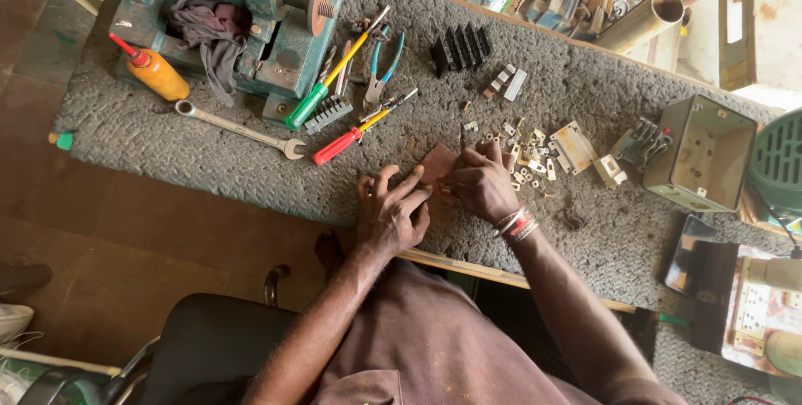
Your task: The person assembles small electrical components on a workbench. They use a sandpaper to smooth metal pieces, a screwdriver to tighten screws, and a brush to clean parts. The person handles multiple small metal pieces and electrical components, placing them on the workbench.
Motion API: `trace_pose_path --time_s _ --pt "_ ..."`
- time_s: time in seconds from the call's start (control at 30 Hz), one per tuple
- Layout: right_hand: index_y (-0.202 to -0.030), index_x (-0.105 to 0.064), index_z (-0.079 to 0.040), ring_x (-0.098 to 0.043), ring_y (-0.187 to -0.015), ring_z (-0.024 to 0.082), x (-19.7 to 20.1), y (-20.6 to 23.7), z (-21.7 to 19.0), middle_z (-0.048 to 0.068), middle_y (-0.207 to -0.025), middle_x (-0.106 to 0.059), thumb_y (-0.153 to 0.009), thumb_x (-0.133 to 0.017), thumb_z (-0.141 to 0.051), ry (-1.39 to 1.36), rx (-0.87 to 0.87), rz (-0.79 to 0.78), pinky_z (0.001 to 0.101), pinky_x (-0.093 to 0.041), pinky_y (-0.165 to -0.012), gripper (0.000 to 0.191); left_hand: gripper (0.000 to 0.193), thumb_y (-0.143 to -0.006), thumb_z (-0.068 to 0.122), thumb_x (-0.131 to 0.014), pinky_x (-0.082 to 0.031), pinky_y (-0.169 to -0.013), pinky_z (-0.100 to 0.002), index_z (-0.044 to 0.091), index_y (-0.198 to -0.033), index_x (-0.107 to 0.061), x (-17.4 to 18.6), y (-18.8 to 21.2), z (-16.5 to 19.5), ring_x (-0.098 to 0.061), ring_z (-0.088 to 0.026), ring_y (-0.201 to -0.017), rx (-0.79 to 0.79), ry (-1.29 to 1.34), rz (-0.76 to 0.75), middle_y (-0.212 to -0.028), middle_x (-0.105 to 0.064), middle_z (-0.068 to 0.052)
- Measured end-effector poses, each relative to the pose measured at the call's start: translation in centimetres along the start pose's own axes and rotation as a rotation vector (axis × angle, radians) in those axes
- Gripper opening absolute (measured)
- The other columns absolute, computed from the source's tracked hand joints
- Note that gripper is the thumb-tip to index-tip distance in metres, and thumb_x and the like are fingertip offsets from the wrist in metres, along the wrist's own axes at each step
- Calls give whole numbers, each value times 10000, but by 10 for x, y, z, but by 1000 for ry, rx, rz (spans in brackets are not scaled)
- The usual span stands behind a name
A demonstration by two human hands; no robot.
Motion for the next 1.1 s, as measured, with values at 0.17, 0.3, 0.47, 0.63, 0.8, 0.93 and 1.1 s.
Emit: trace_pose_path --time_s 0.17,0.3,0.47,0.63,0.8,0.93,1.1 --pt "-743 -799 -298 -462 -994 236 -3 1 4 -87 -948 -638 -798 -852 -264 112 -136 -101 431 -354 -845 83 246 -832 249 -728 -306 -1041 -555 148 -1044 -800 7 2 5 -504 -283 -1217 -13 -22 58 -1386 -663 -57" --pt "-785 -803 -280 -438 -969 278 -3 2 -1 -57 -915 -612 -739 -840 -288 12 -121 -123 460 -348 -796 60 265 -818 259 -719 -319 -1018 -531 142 -1043 -793 8 -1 5 -511 -278 -1175 9 36 33 -1384 -660 -67" --pt "-806 -781 -267 -451 -943 245 -10 3 8 -54 -938 -636 -794 -812 -214 55 -208 -143 451 -324 -794 63 246 -810 257 -720 -323 -1012 -541 157 -1020 -798 13 1 8 -516 -283 -1176 14 9 58 -1357 -668 -38" --pt "-751 -768 -275 -455 -931 242 -16 7 10 -56 -860 -624 -809 -782 -209 101 -249 -257 433 -334 -791 88 261 -787 264 -719 -325 -1020 -550 159 -1017 -783 14 1 6 -512 -282 -1177 3 8 85 -1366 -655 -42" --pt "-839 -790 -238 -449 -938 272 -2 -1 -1 -8 -907 -641 -810 -793 -246 20 -150 -5 457 -323 -787 31 253 -805 266 -720 -325 -1020 -561 158 -1027 -780 9 2 8 -510 -289 -1202 9 -1 40 -1383 -642 -44" --pt "-794 -782 -230 -461 -951 245 -15 4 8 -20 -886 -651 -852 -771 -249 113 -204 -174 416 -368 -827 62 269 -796 264 -718 -323 -1019 -568 156 -1034 -781 11 1 8 -508 -294 -1207 0 -12 39 -1391 -635 -46" --pt "-876 -782 -269 -547 -889 104 -26 -2 17 -57 -873 -661 -976 -718 -200 186 -129 -276 517 -315 -1224 137 262 -776 266 -728 -308 -1012 -596 159 -1009 -780 10 0 5 -511 -300 -1201 14 -11 31 -1365 -635 -43"
Point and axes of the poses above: each hand's wrist, its own y-axis away from the middle knuckle, its own x-axis out of the back of the hand, z = x × y, the point moved 7 cm from there along -y, towards the middle knuckle
